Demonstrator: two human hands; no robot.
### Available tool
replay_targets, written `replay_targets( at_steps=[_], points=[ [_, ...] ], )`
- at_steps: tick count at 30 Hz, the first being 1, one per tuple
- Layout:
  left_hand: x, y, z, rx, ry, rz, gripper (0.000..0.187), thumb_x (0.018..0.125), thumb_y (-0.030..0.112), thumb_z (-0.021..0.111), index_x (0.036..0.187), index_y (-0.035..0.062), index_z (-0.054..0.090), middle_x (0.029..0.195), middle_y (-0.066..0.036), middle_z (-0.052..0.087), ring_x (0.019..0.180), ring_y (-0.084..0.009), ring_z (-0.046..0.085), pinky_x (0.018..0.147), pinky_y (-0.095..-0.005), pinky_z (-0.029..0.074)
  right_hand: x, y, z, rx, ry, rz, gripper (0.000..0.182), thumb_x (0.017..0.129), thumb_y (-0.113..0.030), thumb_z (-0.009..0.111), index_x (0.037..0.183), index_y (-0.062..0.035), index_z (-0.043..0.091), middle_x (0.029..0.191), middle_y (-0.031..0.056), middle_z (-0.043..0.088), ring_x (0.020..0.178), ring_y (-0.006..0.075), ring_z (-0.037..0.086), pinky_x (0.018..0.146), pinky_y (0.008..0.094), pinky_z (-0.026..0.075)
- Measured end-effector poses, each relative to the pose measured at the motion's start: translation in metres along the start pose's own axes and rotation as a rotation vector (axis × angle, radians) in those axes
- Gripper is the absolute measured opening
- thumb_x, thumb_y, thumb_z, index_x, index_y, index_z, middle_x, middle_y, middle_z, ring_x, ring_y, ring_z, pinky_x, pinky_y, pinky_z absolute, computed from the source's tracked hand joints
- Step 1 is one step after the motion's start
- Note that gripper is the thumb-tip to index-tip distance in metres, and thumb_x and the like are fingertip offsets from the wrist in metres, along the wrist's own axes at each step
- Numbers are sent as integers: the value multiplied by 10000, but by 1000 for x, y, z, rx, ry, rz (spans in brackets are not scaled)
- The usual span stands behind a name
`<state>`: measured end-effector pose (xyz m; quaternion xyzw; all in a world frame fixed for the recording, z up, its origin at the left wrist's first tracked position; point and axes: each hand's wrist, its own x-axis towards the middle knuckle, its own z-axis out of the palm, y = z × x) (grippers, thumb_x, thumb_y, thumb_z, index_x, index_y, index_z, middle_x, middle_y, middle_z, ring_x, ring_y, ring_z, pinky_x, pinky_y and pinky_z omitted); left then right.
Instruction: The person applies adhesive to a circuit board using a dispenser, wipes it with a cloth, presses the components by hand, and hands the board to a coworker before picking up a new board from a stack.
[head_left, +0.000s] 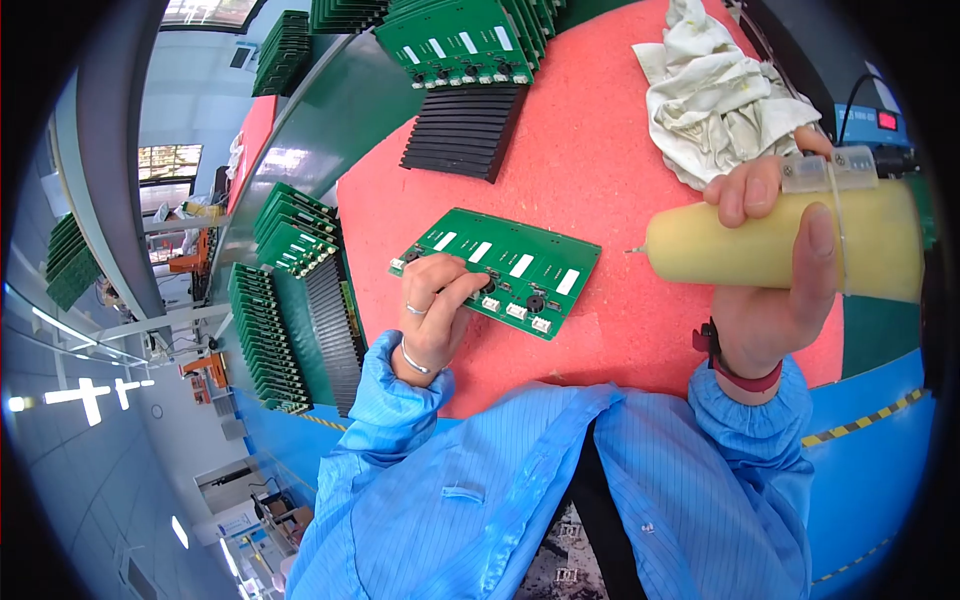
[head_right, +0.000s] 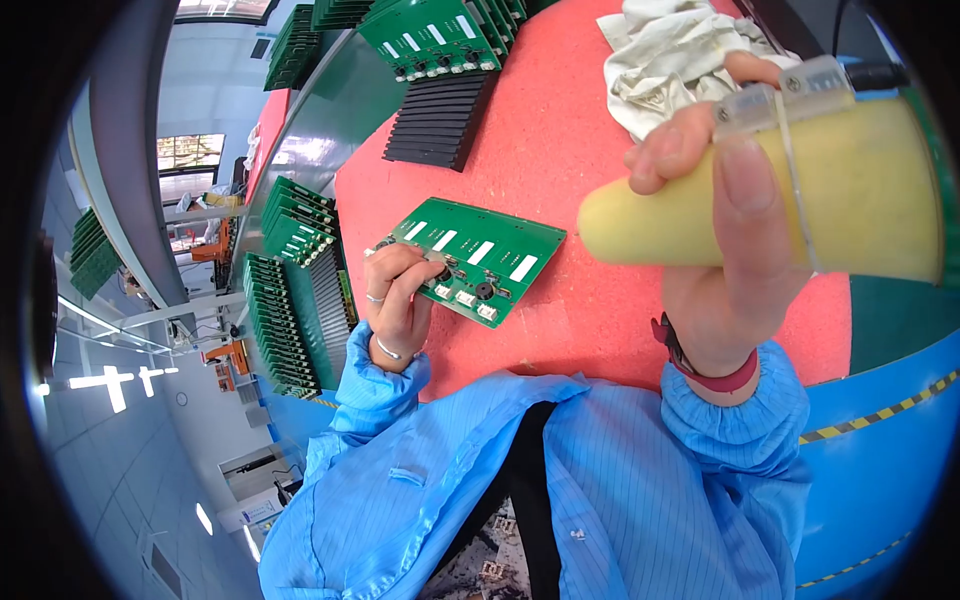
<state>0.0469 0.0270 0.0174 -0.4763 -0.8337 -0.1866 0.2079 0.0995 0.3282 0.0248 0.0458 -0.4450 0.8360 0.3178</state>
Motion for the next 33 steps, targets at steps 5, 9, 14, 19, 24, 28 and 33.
replay_targets(
  at_steps=[5, 9, 14, 19, 24, 28, 33],
  points=[
    [-2, -6, -1, -7, 21, 28, 366, 593, -60, 731, 943, 4, 643, 940, -105, 571, 885, -280, 588, 769, -381, 486, -2, 1, 0, 92, 5, 36, 520, 947, -341, 476, 1313, -11, 309, 893, 72, 482, 818, 169, 465, 842, 370, 389],
    [-5, -8, -1, -85, 45, 20, 408, 586, -54, 754, 968, 9, 625, 968, -117, 571, 930, -294, 598, 787, -392, 492, -3, 2, 4, 114, 29, 32, 508, 950, -331, 470, 1320, -22, 311, 898, 66, 469, 817, 168, 449, 847, 376, 380],
    [-7, -6, -2, -118, 48, -4, 415, 585, -65, 754, 966, 22, 614, 988, -131, 571, 954, -299, 601, 816, -408, 505, -4, 2, 7, 108, 46, 48, 492, 950, -328, 470, 1328, -52, 319, 898, 55, 453, 813, 163, 428, 861, 381, 370],
    [-9, -8, 1, -107, 61, 21, 388, 581, -57, 748, 946, 39, 658, 984, -109, 564, 955, -287, 599, 799, -393, 496, -3, 3, 9, 76, 69, 40, 500, 945, -328, 498, 1321, -46, 328, 888, 66, 475, 801, 165, 452, 836, 378, 388],
    [-6, -6, -1, -110, 56, -10, 321, 609, -21, 718, 920, 56, 701, 958, -84, 570, 935, -270, 599, 796, -380, 481, -2, 6, 12, 69, 116, 25, 538, 929, -329, 552, 1312, -15, 342, 867, 83, 518, 766, 168, 488, 767, 366, 416],
    [2, -7, -7, -51, 36, 3, 279, 627, 45, 704, 904, 81, 713, 895, -41, 583, 877, -249, 587, 783, -384, 458, -2, 6, 12, 58, 100, 36, 507, 938, -324, 535, 1308, -41, 333, 870, 74, 501, 781, 166, 480, 798, 368, 406],
    [20, -15, -26, -6, 5, -27, 249, 637, 128, 736, 884, 112, 707, 833, -8, 591, 777, -216, 573, 688, -367, 416, -2, 6, 14, 52, 141, 25, 521, 935, -327, 543, 1314, -25, 349, 867, 81, 516, 771, 171, 486, 763, 365, 416]
  ],
)
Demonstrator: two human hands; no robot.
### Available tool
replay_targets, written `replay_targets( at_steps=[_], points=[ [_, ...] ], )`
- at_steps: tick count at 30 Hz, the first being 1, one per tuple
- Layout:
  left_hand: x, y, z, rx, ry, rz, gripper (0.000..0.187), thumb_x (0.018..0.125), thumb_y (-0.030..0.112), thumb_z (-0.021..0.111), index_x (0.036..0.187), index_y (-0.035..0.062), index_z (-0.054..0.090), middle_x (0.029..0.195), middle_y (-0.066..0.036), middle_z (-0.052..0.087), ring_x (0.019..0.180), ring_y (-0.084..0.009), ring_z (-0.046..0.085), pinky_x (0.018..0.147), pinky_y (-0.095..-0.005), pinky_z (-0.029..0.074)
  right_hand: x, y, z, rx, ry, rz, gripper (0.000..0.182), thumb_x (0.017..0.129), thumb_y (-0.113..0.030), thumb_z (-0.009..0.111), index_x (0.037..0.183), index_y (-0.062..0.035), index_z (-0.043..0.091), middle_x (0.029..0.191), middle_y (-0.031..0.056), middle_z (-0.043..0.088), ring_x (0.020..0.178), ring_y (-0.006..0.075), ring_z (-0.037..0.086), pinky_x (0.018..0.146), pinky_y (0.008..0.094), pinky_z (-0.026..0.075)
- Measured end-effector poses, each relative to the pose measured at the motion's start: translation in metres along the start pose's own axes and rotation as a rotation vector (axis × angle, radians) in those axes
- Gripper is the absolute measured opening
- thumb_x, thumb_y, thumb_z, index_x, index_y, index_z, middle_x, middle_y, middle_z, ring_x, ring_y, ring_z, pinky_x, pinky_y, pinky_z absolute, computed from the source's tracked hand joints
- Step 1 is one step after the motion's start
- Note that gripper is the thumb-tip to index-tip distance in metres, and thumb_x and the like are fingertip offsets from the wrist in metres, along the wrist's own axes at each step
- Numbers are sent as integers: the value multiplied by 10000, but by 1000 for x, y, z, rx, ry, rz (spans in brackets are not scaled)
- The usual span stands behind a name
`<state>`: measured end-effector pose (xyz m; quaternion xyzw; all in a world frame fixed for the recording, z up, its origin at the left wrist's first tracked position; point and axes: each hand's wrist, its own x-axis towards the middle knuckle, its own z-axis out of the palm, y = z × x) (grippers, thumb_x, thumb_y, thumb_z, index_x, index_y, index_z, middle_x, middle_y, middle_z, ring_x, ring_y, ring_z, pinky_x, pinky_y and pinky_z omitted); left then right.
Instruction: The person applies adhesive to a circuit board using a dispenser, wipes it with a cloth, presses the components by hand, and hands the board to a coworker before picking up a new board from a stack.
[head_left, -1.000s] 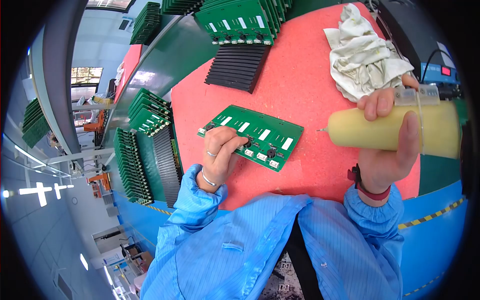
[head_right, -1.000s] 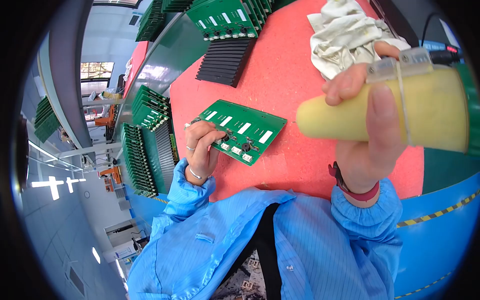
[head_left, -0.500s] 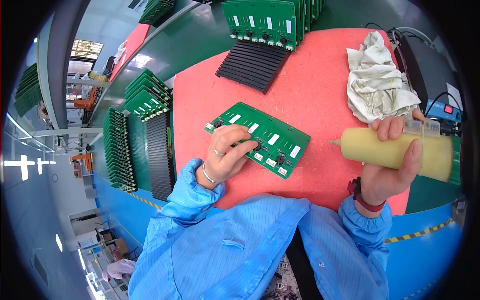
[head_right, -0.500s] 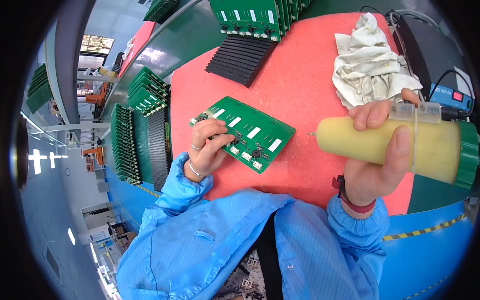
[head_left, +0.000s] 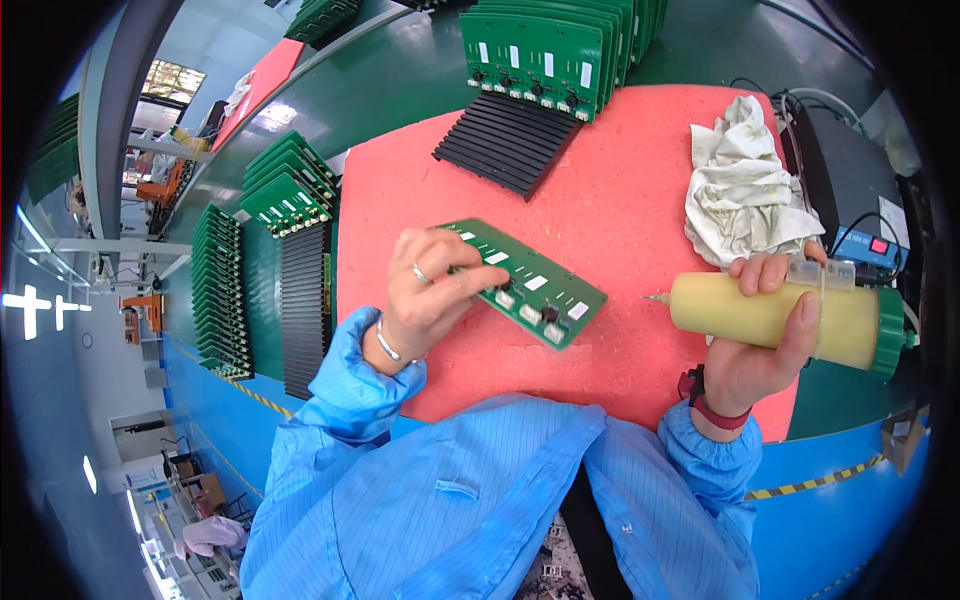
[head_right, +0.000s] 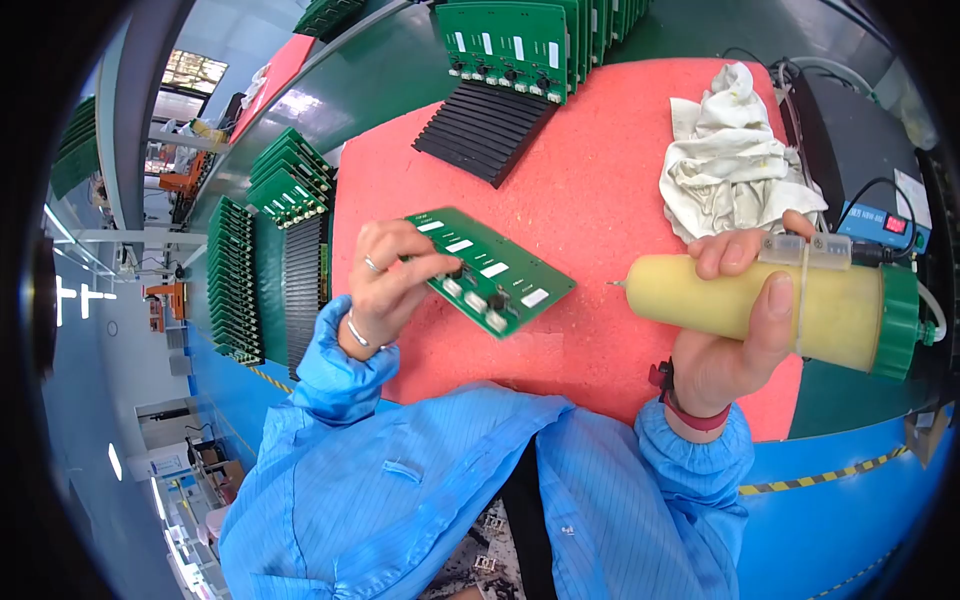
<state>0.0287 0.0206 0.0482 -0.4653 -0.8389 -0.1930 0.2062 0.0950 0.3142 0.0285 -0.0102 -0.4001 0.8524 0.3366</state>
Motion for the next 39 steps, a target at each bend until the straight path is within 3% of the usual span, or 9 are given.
replay_targets(
  at_steps=[3, 4, 7, 8, 11, 22, 39],
  points=[
    [18, 8, -18, -154, 96, -281, 227, 695, 132, 764, 907, 78, 702, 815, -39, 604, 734, -209, 569, 647, -339, 422, 0, 0, -1, 29, -22, -19, 499, 943, -323, 530, 1308, -27, 362, 868, 81, 514, 774, 169, 479, 762, 364, 414],
    [24, 11, -26, -247, 114, -403, 188, 767, 109, 756, 924, 30, 690, 803, -69, 612, 698, -197, 564, 614, -320, 425, 0, -1, -1, 35, -22, -24, 478, 952, -319, 518, 1304, -31, 372, 865, 80, 511, 771, 167, 475, 757, 355, 412],
    [34, 7, -36, -457, 77, -632, 163, 803, 87, 729, 935, 1, 686, 817, -65, 616, 721, -173, 579, 635, -300, 444, -1, -4, 2, 41, -20, -17, 467, 958, -314, 509, 1306, -35, 370, 861, 78, 509, 771, 169, 476, 752, 344, 411],
    [34, 9, -37, -576, 46, -736, 156, 859, 49, 694, 1001, -9, 663, 862, -24, 636, 780, -84, 580, 718, -238, 461, -1, -5, 5, 31, -17, -18, 460, 958, -315, 514, 1299, -41, 372, 859, 71, 508, 771, 166, 478, 751, 336, 412],
    [33, 11, -34, -1017, 109, -1023, 169, 882, 61, 674, 1039, -1, 658, 929, -30, 665, 842, -77, 605, 762, -238, 479, -2, -7, 7, 43, -23, -7, 441, 957, -309, 521, 1284, -50, 378, 859, 64, 512, 775, 158, 484, 756, 334, 415],
    [12, -16, -9, -1003, 161, -1070, 236, 877, 95, 680, 1082, -20, 654, 948, -42, 656, 809, -90, 626, 722, -242, 512, -1, -4, 5, 9, -16, 6, 424, 955, -308, 533, 1263, -57, 387, 857, 56, 516, 790, 149, 492, 786, 336, 416],
    [13, -31, 4, -911, 194, -1125, 213, 847, 115, 723, 1008, -16, 677, 897, -34, 671, 772, -85, 631, 706, -236, 508, -1, -4, 2, -13, -1, 42, 486, 938, -346, 533, 1290, -67, 348, 861, 46, 471, 809, 149, 457, 841, 362, 396]
  ],
)
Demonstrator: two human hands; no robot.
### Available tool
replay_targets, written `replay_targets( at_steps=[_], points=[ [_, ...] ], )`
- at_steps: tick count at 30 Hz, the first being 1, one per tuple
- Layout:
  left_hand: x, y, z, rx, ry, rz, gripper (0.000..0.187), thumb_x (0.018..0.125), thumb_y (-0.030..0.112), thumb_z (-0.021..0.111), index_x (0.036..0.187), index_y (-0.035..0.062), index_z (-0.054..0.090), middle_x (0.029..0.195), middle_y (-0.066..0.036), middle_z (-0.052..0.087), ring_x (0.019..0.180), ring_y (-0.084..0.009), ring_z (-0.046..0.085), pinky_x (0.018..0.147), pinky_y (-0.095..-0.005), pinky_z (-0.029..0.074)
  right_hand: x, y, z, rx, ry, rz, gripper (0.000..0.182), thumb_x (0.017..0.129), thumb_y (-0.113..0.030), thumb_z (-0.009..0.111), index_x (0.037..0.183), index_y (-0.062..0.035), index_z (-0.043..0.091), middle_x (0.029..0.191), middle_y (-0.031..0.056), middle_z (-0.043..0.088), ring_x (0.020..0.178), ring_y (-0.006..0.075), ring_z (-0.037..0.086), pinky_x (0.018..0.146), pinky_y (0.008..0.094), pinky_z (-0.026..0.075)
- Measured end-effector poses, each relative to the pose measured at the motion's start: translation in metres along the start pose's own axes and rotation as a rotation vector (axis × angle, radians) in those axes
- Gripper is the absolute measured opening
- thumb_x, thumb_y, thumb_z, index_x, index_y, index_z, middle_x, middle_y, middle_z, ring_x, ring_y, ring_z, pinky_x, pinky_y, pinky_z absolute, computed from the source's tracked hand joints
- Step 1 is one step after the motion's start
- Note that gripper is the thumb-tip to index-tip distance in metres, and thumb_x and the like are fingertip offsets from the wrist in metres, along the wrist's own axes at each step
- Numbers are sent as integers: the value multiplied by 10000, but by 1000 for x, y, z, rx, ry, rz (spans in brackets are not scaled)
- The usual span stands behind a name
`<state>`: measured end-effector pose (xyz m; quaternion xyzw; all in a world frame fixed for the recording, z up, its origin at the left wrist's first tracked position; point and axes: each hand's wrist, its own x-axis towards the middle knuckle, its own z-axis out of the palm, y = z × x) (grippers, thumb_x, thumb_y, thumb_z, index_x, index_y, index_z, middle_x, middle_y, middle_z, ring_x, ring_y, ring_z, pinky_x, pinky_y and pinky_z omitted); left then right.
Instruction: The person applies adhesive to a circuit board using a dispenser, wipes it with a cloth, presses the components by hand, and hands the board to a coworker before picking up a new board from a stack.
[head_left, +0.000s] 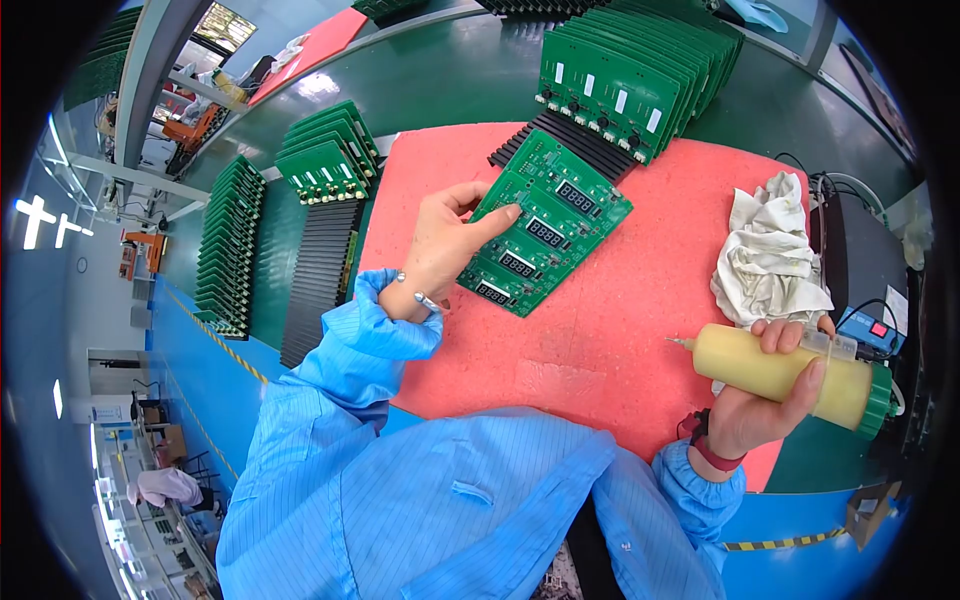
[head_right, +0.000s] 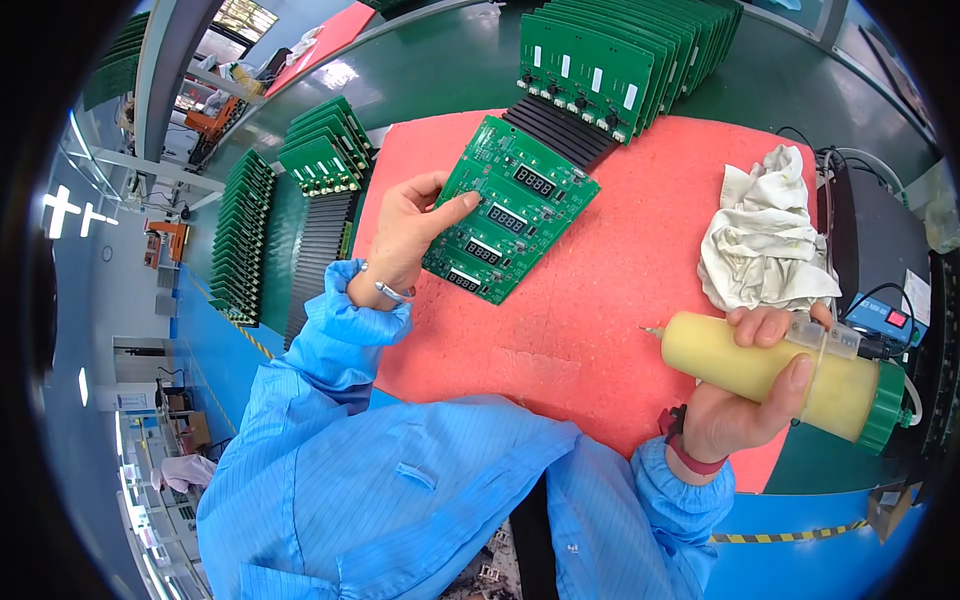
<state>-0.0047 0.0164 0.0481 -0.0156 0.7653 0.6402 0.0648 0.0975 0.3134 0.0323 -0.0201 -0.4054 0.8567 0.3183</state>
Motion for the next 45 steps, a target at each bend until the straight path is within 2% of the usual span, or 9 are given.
replay_targets(
  at_steps=[2, 5, 16, 26, 29, 34, 40, 41, 45],
  points=[
    [0, -1, -1, 6, -2, 15, 212, 850, 117, 720, 1009, -16, 679, 891, -33, 671, 777, -85, 631, 709, -234, 506, 0, 0, -1, 17, -17, 9, 447, 949, -332, 513, 1282, -69, 370, 861, 43, 433, 822, 157, 438, 870, 364, 387],
    [0, -2, -2, -6, -11, 26, 205, 863, 114, 705, 1017, -19, 679, 886, -32, 671, 786, -84, 630, 714, -232, 504, 1, 0, 2, -4, 12, 13, 505, 933, -354, 541, 1293, -66, 335, 856, 48, 489, 799, 143, 464, 822, 358, 399],
    [-4, -2, -1, 18, -41, 83, 155, 900, 104, 659, 1008, -6, 678, 886, -16, 671, 792, -66, 614, 725, -227, 491, 1, 0, 1, 17, 3, 15, 494, 937, -342, 541, 1290, -68, 331, 860, 49, 495, 783, 139, 463, 795, 329, 391],
    [-11, 3, 3, 178, -55, 181, 109, 866, 74, 696, 953, 11, 677, 891, 4, 646, 806, -69, 613, 737, -233, 483, 0, -2, 3, 29, -5, 15, 496, 937, -330, 542, 1298, -62, 333, 866, 53, 492, 787, 147, 465, 795, 334, 391],
    [-13, 5, 6, 178, -49, 177, 111, 856, 66, 706, 949, 12, 679, 891, 6, 639, 810, -74, 612, 740, -234, 480, -1, -3, -2, 64, -43, 36, 431, 954, -322, 516, 1280, -86, 363, 871, 47, 461, 820, 148, 451, 874, 365, 392],
    [-19, 9, 10, 227, -68, 247, 133, 840, 65, 723, 954, 7, 683, 893, -5, 640, 804, -80, 600, 728, -252, 475, -1, -3, -2, 80, -52, 32, 434, 954, -308, 521, 1280, -72, 358, 875, 52, 473, 826, 151, 459, 870, 360, 396],
    [-50, 30, 14, 525, -114, 508, 181, 745, 14, 765, 907, 3, 685, 820, -71, 649, 752, -163, 608, 698, -280, 464, 1, -6, -3, 68, -28, 15, 432, 953, -302, 518, 1276, -56, 369, 876, 58, 472, 836, 161, 462, 870, 363, 397],
    [-57, 34, 15, 594, -126, 707, 226, 670, -16, 774, 878, 10, 688, 787, -92, 647, 727, -216, 608, 671, -304, 472, 1, -5, -4, 64, -18, 16, 431, 953, -303, 516, 1274, -54, 372, 875, 59, 470, 837, 164, 461, 871, 365, 397],
    [-80, 16, 18, 811, -155, 1089, 310, 576, -18, 775, 872, 19, 690, 797, -87, 653, 721, -250, 608, 635, -342, 499, 3, -6, -3, -14, 10, -4, 434, 958, -317, 503, 1283, -56, 382, 882, 60, 507, 830, 173, 495, 846, 370, 407]
  ],
)
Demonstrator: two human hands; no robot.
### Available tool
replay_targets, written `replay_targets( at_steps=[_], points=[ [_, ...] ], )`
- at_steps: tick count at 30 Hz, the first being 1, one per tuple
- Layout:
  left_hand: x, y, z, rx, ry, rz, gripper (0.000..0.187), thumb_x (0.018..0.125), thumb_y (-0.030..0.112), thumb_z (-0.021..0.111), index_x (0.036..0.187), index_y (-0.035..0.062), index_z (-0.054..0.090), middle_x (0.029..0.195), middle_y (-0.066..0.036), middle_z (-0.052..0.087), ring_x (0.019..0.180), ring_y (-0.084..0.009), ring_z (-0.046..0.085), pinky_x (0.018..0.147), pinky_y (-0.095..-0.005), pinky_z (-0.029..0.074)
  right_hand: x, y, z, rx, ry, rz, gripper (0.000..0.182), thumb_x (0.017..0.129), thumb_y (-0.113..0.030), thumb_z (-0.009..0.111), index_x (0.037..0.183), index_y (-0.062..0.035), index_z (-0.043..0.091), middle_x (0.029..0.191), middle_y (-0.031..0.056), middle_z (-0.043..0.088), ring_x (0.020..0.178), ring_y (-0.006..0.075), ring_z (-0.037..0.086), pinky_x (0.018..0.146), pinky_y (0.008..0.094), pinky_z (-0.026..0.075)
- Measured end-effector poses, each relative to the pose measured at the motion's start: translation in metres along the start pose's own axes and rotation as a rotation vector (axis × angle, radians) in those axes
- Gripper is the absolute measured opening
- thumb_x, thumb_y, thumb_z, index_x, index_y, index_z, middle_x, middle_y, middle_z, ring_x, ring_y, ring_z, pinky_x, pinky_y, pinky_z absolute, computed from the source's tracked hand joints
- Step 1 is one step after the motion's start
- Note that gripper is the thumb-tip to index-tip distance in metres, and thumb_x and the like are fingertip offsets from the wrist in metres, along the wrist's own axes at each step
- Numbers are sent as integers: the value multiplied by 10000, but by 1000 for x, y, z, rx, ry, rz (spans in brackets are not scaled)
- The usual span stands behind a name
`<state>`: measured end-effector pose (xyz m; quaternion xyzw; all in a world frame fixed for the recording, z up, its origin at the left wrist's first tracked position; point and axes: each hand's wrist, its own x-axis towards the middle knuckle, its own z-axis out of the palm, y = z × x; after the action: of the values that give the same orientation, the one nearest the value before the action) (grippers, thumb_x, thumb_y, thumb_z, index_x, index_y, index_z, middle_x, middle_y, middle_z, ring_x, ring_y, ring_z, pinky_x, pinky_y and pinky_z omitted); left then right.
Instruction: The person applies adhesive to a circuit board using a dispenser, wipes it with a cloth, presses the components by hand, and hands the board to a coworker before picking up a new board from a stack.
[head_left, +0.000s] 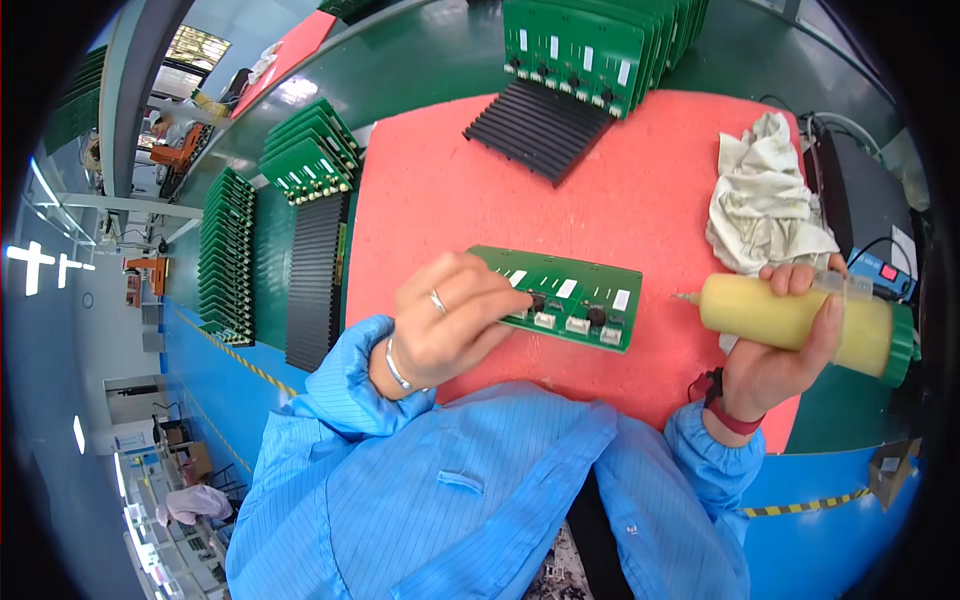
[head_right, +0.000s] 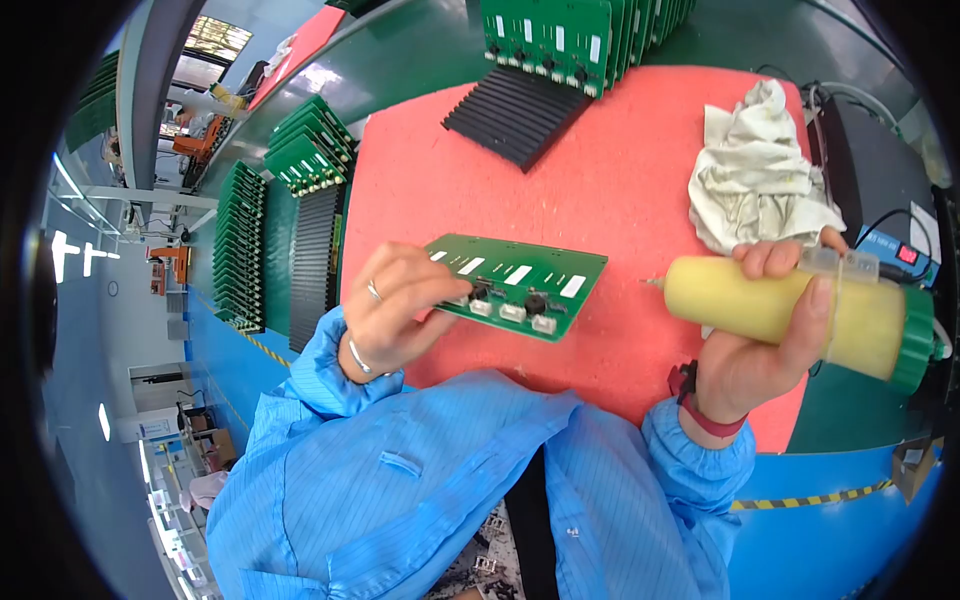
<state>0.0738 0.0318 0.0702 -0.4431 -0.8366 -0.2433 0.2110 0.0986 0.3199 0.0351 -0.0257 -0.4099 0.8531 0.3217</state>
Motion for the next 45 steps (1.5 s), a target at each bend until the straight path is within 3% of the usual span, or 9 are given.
replay_targets(
  at_steps=[4, 10, 17, 22, 33, 38, 42, 44, 45],
  points=[
    [-29, -2, 14, 47, -45, 106, 353, 543, 17, 765, 890, 21, 695, 819, -81, 656, 721, -251, 608, 617, -324, 509, 0, 1, -4, 16, -30, 29, 432, 959, -306, 485, 1288, -53, 367, 880, 67, 501, 827, 183, 489, 859, 381, 407],
    [-58, 6, 21, 13, -56, 91, 271, 620, 107, 748, 882, 52, 708, 848, -52, 649, 749, -209, 611, 599, -298, 496, 0, 2, -5, -1, 1, 42, 448, 938, -311, 526, 1255, -18, 406, 900, 88, 453, 868, 195, 451, 919, 405, 376],
    [-96, 10, 35, -19, -131, 105, 340, 672, 185, 804, 979, 56, 733, 901, -60, 635, 792, -202, 612, 607, -315, 493, 0, 7, -8, -73, -35, 54, 483, 943, -355, 485, 1269, -6, 413, 895, 97, 488, 849, 200, 481, 871, 410, 418],
    [-110, 20, 40, 47, -167, 44, 339, 701, 190, 797, 1009, 63, 735, 917, -51, 628, 793, -193, 611, 614, -314, 489, -3, 8, -3, -76, -55, 63, 473, 906, -321, 554, 1238, -14, 415, 896, 86, 448, 867, 200, 461, 941, 413, 381],
    [-121, 38, 49, 185, -206, -23, 352, 706, 153, 689, 1052, 104, 732, 919, -35, 609, 821, -204, 579, 678, -323, 485, 6, 7, -29, 34, -95, 118, 544, 879, -337, 535, 1256, 41, 437, 941, 108, 439, 910, 217, 442, 977, 443, 347],
    [-119, 40, 50, 238, -240, -45, 370, 696, 181, 687, 1061, 131, 732, 909, -25, 603, 833, -200, 575, 676, -328, 477, -5, 12, -22, -110, 7, 70, 627, 871, -395, 479, 1224, 122, 442, 990, 144, 440, 966, 258, 435, 994, 460, 340],
    [-110, 42, 48, 220, -286, -84, 371, 701, 188, 675, 1063, 134, 732, 910, -21, 603, 839, -193, 573, 691, -329, 472, 9, 9, -42, 187, -440, 165, 698, 875, -428, 426, 1214, 182, 424, 1031, 177, 443, 995, 291, 433, 1009, 470, 334],
    [-109, 42, 47, 205, -299, -108, 366, 707, 181, 665, 1064, 135, 733, 909, -17, 603, 835, -187, 572, 701, -328, 470, 7, 5, -48, 159, -386, 191, 741, 875, -449, 394, 1209, 213, 407, 1050, 197, 443, 1012, 310, 428, 1020, 471, 328],
    [-109, 41, 47, 208, -290, -94, 360, 709, 178, 661, 1058, 133, 734, 908, -17, 603, 834, -184, 572, 703, -323, 470, 1, -1, -48, 56, -219, 196, 767, 874, -462, 376, 1206, 229, 395, 1059, 209, 442, 1022, 321, 424, 1027, 470, 324]
  ],
)
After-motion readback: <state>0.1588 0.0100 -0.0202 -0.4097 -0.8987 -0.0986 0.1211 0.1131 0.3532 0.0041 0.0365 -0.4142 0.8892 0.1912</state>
